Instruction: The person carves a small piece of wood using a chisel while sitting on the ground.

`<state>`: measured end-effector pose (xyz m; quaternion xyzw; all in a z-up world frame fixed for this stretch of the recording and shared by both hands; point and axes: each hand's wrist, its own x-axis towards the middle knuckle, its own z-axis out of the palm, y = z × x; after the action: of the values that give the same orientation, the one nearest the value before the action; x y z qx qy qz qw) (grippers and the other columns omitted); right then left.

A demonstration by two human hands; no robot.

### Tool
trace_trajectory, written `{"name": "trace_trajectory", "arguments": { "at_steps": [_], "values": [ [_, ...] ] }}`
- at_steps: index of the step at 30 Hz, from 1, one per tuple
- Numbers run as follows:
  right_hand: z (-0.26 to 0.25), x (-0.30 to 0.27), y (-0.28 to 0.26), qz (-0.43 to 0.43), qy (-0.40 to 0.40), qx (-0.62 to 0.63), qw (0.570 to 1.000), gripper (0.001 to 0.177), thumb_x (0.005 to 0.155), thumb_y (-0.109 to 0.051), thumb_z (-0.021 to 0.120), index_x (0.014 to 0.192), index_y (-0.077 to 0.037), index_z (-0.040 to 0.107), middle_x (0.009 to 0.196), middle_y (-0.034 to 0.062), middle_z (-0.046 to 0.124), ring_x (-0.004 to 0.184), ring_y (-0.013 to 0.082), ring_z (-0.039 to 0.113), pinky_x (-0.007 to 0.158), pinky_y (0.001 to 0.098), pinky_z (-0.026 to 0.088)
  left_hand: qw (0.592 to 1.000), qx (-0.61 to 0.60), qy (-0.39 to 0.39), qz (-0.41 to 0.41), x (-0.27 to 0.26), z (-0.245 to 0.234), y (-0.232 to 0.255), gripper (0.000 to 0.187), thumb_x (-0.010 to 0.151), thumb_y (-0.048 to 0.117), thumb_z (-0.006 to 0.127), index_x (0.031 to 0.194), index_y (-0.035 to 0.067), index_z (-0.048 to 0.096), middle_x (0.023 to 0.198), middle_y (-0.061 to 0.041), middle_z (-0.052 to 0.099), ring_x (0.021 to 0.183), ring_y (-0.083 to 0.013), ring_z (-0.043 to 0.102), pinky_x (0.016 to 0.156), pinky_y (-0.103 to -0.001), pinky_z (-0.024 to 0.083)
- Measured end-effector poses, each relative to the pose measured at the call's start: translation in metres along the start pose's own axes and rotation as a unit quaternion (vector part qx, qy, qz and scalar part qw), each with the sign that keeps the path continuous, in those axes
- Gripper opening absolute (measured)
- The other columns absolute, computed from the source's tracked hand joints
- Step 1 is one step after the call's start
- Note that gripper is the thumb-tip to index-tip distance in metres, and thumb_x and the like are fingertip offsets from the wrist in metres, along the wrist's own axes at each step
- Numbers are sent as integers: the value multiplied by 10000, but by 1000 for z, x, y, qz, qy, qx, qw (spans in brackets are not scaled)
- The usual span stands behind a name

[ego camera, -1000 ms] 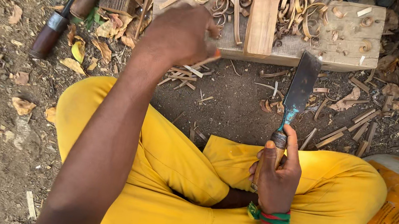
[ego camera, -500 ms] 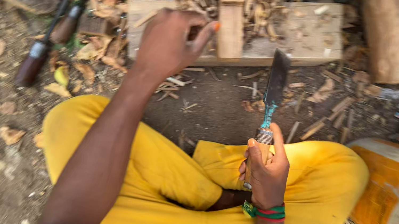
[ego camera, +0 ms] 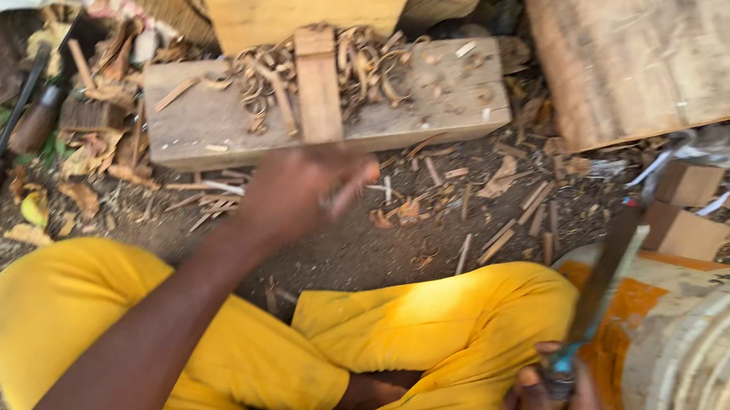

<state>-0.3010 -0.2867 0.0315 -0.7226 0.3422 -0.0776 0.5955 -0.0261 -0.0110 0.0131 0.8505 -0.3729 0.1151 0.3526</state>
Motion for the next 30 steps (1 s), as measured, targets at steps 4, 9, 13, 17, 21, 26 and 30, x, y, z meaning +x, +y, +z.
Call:
{"name": "trace_trajectory", "arguments": {
  "at_steps": [4, 9, 13, 17, 21, 26, 30],
  "values": [
    [-2, 12, 8, 12, -37, 72, 997, 322, 944, -118, 627, 1239, -5, 566, 683, 91, 598, 548, 180, 584, 519, 333, 485, 980, -59, -169, -88, -2, 49, 34, 228, 966, 317, 654, 1095, 171, 771, 1071, -78, 788, 687, -234, 759, 633, -412, 623],
    [-3, 23, 6, 19, -45, 125, 991, 292, 964, -137, 598, 1221, -2, 569, 665, 76, 572, 512, 181, 569, 494, 341, 477, 981, -117, -118, -94, 17, 143, 79, 147, 933, 250, 691, 1005, 145, 765, 949, -88, 755, 872, -318, 738, 751, -439, 601],
    [-4, 21, 12, 17, -55, 93, 994, 278, 973, -119, 599, 1218, 9, 566, 638, 86, 567, 508, 183, 567, 501, 350, 476, 965, -114, -200, -126, 38, 213, 88, 195, 904, 133, 648, 1070, 145, 749, 1029, -137, 729, 938, -382, 704, 770, -505, 582],
    [-3, 24, 9, 37, -47, 107, 992, 291, 966, -129, 598, 1223, 2, 563, 636, 89, 567, 495, 191, 571, 483, 365, 487, 965, -126, -201, -107, 39, 262, 74, 410, 804, 3, 609, 1189, 120, 688, 1116, -204, 683, 1012, -412, 678, 826, -510, 576],
    [0, 27, 6, 45, -46, 132, 989, 307, 966, -142, 595, 1238, -5, 559, 646, 91, 569, 492, 189, 565, 481, 370, 491, 958, -136, -231, -100, 31, 282, 63, 425, 772, -44, 601, 1163, 98, 683, 1140, -214, 664, 1071, -413, 668, 867, -505, 563],
    [-1, 30, 7, 53, -54, 130, 989, 309, 961, -135, 596, 1238, -6, 552, 657, 91, 574, 492, 193, 570, 480, 370, 489, 950, -142, -257, -109, 31, 285, 67, 378, 868, -24, 564, 1187, 132, 697, 1169, -199, 661, 1059, -406, 689, 881, -500, 567],
    [0, 30, 8, 55, -48, 119, 990, 293, 971, -136, 590, 1233, -7, 556, 657, 91, 573, 491, 194, 569, 475, 369, 484, 945, -98, -292, -110, 37, 283, 70, 242, 912, 10, 560, 1115, 66, 680, 1158, -231, 656, 1063, -407, 697, 898, -496, 575]
  ]
}}
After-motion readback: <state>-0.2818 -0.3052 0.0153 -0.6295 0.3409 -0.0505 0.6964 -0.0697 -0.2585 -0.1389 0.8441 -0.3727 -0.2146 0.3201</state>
